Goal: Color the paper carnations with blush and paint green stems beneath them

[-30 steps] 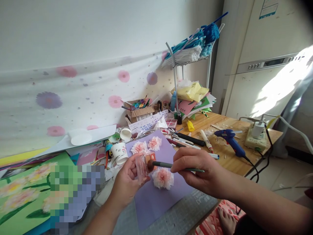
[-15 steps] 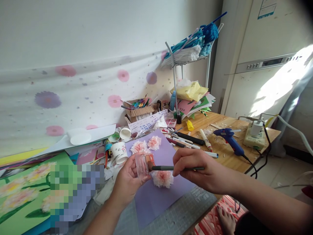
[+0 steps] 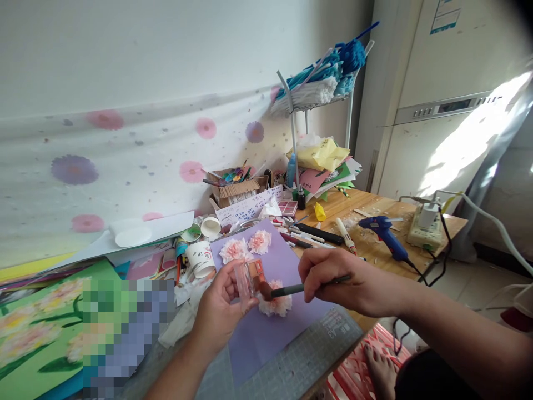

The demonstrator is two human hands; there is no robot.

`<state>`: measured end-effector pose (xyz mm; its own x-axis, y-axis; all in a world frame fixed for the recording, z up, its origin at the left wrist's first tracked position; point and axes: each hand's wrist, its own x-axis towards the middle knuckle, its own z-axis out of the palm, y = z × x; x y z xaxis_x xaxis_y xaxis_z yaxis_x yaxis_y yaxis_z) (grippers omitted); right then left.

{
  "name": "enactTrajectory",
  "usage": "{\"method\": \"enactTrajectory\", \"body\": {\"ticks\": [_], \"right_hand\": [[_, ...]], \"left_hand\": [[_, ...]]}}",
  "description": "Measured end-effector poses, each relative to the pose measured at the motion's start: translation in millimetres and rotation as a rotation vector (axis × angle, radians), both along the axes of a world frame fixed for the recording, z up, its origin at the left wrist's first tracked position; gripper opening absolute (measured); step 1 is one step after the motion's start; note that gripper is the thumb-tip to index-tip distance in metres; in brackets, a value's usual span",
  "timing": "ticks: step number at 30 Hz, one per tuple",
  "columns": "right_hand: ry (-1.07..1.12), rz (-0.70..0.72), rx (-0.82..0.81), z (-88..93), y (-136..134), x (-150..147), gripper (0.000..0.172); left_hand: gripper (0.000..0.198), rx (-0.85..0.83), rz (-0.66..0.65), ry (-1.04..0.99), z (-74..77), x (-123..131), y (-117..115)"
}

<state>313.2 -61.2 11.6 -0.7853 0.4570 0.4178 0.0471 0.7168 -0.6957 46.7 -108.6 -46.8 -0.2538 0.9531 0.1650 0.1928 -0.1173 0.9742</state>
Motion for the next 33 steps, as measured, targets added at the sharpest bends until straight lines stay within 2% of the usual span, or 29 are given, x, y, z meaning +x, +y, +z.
{"method": "enactTrajectory", "body": {"ticks": [5, 10, 12, 17, 20, 22, 27, 33], "right_hand": [[0.038, -0.195, 0.013, -3.9, 5.0, -1.7, 0.017], [-0.028, -0.448, 0.029, -11.6, 11.2, -10.8, 0.017], [-0.018, -0.5, 0.052, -13.6, 11.9, -14.1, 0.019], [-0.076, -0.487, 0.109, -11.9, 12.3, -16.2, 0.02], [0.006, -0.546, 0.098, -6.3, 12.4, -14.0, 0.027], [0.084, -0.533, 0.058, -3.3, 10.3, -14.0, 0.029], [0.094, -0.416, 0.129, -5.6, 1.3, -22.0, 0.02], [0.12, -0.386, 0.191, -7.4, 0.0, -23.7, 0.012]], "left_hand": [[0.069, 0.028, -0.028, 0.047, -10.6, -8.8, 3.8], [0.067, 0.044, -0.032, 0.075, -9.2, -8.2, 3.0], [0.065, 0.046, -0.038, 0.074, -7.8, -7.3, 2.4], [0.066, 0.036, -0.047, 0.054, -8.0, -8.1, 2.3], [0.067, 0.028, -0.048, 0.032, -8.1, -7.5, 2.4], [0.067, 0.028, -0.056, 0.015, -7.5, -5.5, 2.3], [0.063, 0.023, -0.086, -0.01, -8.9, -0.2, 2.2], [0.06, 0.02, -0.086, -0.01, -12.0, 1.5, 1.1]]}}
